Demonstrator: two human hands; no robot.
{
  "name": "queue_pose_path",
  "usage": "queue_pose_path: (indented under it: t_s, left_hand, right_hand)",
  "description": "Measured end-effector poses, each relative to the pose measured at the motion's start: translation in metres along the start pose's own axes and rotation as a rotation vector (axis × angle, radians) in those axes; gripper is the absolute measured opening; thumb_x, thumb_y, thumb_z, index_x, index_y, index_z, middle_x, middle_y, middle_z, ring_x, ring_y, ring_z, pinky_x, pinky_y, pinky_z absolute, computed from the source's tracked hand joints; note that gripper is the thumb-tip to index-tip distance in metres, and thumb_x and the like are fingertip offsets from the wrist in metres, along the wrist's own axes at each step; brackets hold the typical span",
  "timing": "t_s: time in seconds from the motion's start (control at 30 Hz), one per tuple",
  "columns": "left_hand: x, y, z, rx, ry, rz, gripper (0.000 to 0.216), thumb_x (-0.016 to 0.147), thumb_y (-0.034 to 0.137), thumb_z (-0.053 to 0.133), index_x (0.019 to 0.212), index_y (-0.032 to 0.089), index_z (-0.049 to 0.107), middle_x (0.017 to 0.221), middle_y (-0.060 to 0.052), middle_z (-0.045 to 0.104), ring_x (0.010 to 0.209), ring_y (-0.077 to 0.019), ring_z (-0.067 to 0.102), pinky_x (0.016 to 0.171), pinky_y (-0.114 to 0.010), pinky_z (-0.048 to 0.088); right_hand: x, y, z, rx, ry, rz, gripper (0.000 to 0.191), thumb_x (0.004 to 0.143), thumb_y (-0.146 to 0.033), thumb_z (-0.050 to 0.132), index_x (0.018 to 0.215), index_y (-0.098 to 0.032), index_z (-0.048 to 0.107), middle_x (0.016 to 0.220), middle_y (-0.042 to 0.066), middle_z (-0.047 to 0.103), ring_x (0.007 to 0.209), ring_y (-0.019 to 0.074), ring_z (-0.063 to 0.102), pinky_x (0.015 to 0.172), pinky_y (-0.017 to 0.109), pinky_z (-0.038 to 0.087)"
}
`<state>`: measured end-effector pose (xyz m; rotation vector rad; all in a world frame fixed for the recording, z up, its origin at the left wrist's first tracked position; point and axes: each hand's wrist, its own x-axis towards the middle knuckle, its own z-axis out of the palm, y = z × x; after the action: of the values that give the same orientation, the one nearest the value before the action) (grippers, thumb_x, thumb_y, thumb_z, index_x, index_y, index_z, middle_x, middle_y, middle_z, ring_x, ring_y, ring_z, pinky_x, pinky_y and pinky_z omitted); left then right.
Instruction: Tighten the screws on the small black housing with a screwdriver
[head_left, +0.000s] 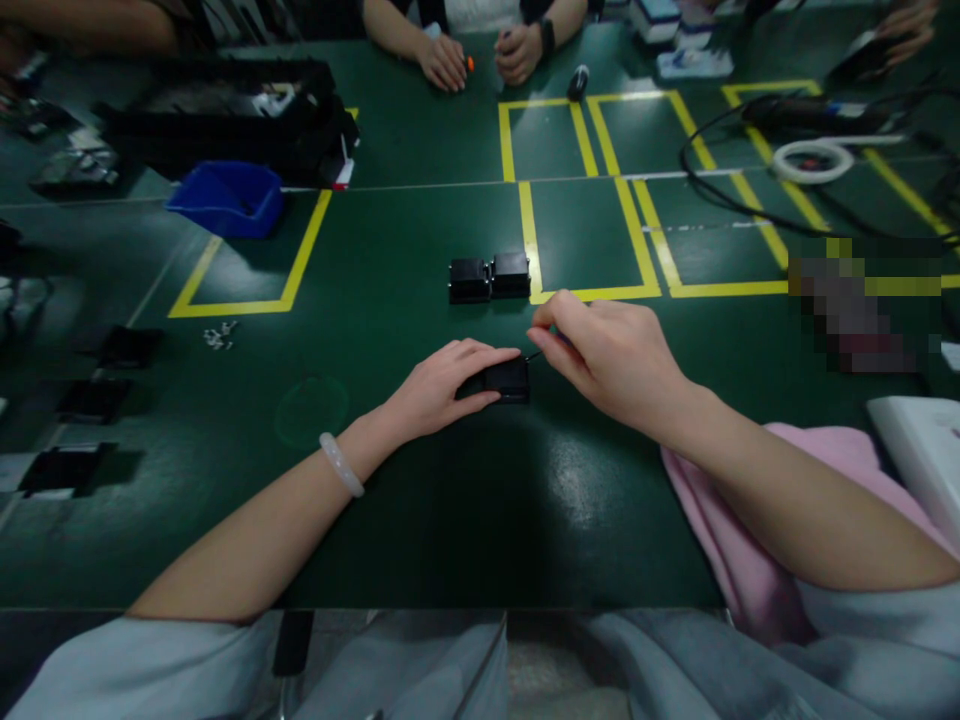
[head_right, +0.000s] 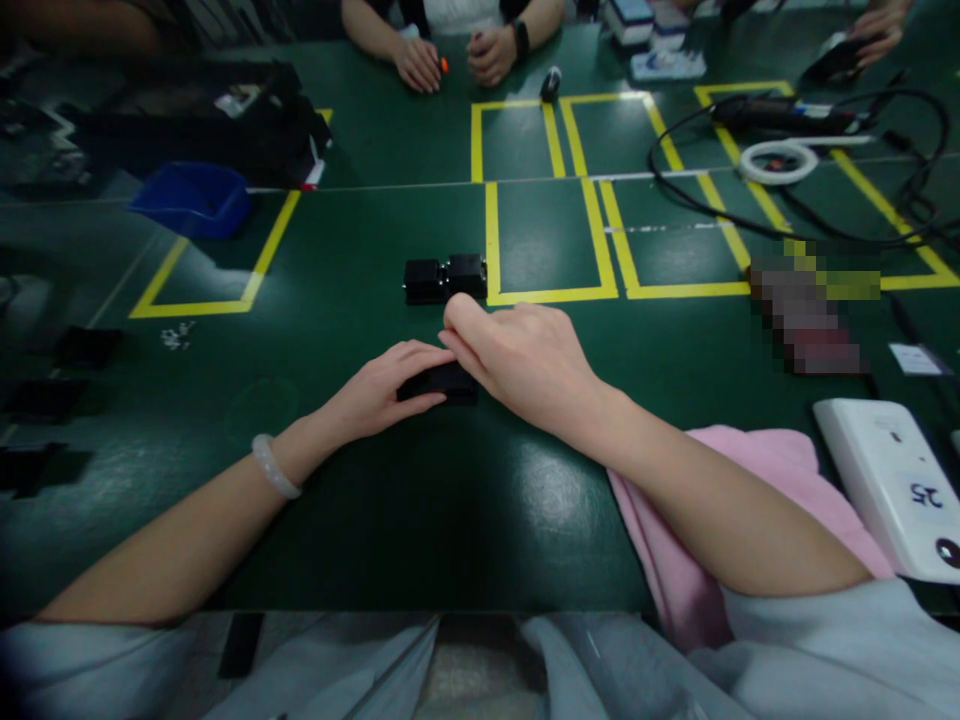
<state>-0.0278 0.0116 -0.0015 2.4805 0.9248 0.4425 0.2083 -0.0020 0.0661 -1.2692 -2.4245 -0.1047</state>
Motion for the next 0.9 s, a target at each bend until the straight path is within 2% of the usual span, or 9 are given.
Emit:
queue_pose_path:
  t_s: [0.17, 0.33, 0.5, 0.7, 0.9]
  left_hand:
    - [0.0004, 0.0004, 0.0002, 0.012, -0.007, -0.004, 0.051, 0.097, 0.030, 0.057, 0.145, 0.024, 0.042, 0.130, -0.008, 0.056, 0.118, -0.0223, 0.053, 0.100, -0.038, 0.046]
    - [0.0003, -0.0004, 0.0003, 0.018, 0.000, 0.004, 0.051, 0.096, 0.030, 0.057, 0.145, 0.024, 0.042, 0.130, -0.008, 0.055, 0.120, -0.0222, 0.052, 0.101, -0.038, 0.045]
    - [0.0009, 0.0004, 0.0003, 0.007, -0.006, -0.014, 0.049, 0.096, 0.030, 0.057, 0.143, 0.024, 0.044, 0.130, -0.008, 0.056, 0.119, -0.0221, 0.053, 0.100, -0.037, 0.046]
    - [0.0006, -0.0005, 0.0005, 0.011, 0.000, 0.002, 0.049, 0.096, 0.031, 0.057, 0.143, 0.024, 0.044, 0.130, -0.008, 0.056, 0.119, -0.0225, 0.053, 0.101, -0.038, 0.045]
    - [0.0004, 0.0002, -0.0002, 0.014, -0.003, -0.002, 0.049, 0.096, 0.030, 0.057, 0.143, 0.024, 0.044, 0.130, -0.008, 0.055, 0.119, -0.0221, 0.053, 0.101, -0.037, 0.046]
  right_hand:
    - [-0.0001, 0.0009, 0.0010, 0.041, 0.031, -0.008, 0.029, 0.100, -0.031, 0.033, 0.103, -0.016, 0.057, 0.078, 0.002, 0.068, 0.065, 0.0132, 0.060, 0.058, 0.026, 0.030]
    - [-0.0006, 0.0006, 0.0010, 0.013, 0.022, -0.024, 0.032, 0.100, -0.035, 0.033, 0.095, -0.017, 0.058, 0.072, 0.002, 0.066, 0.061, 0.0141, 0.060, 0.057, 0.027, 0.029]
    - [0.0001, 0.0000, 0.0013, 0.053, 0.059, -0.025, 0.023, 0.098, -0.024, 0.036, 0.107, -0.016, 0.056, 0.074, 0.000, 0.066, 0.061, 0.0131, 0.061, 0.056, 0.025, 0.031]
    - [-0.0011, 0.0000, 0.0009, 0.014, 0.042, -0.042, 0.030, 0.100, -0.036, 0.036, 0.094, -0.017, 0.058, 0.071, 0.001, 0.067, 0.061, 0.0154, 0.063, 0.056, 0.027, 0.031]
    - [-0.0007, 0.0006, 0.0017, 0.046, 0.050, -0.030, 0.026, 0.100, -0.029, 0.034, 0.101, -0.016, 0.057, 0.078, 0.002, 0.069, 0.064, 0.0141, 0.063, 0.057, 0.026, 0.032]
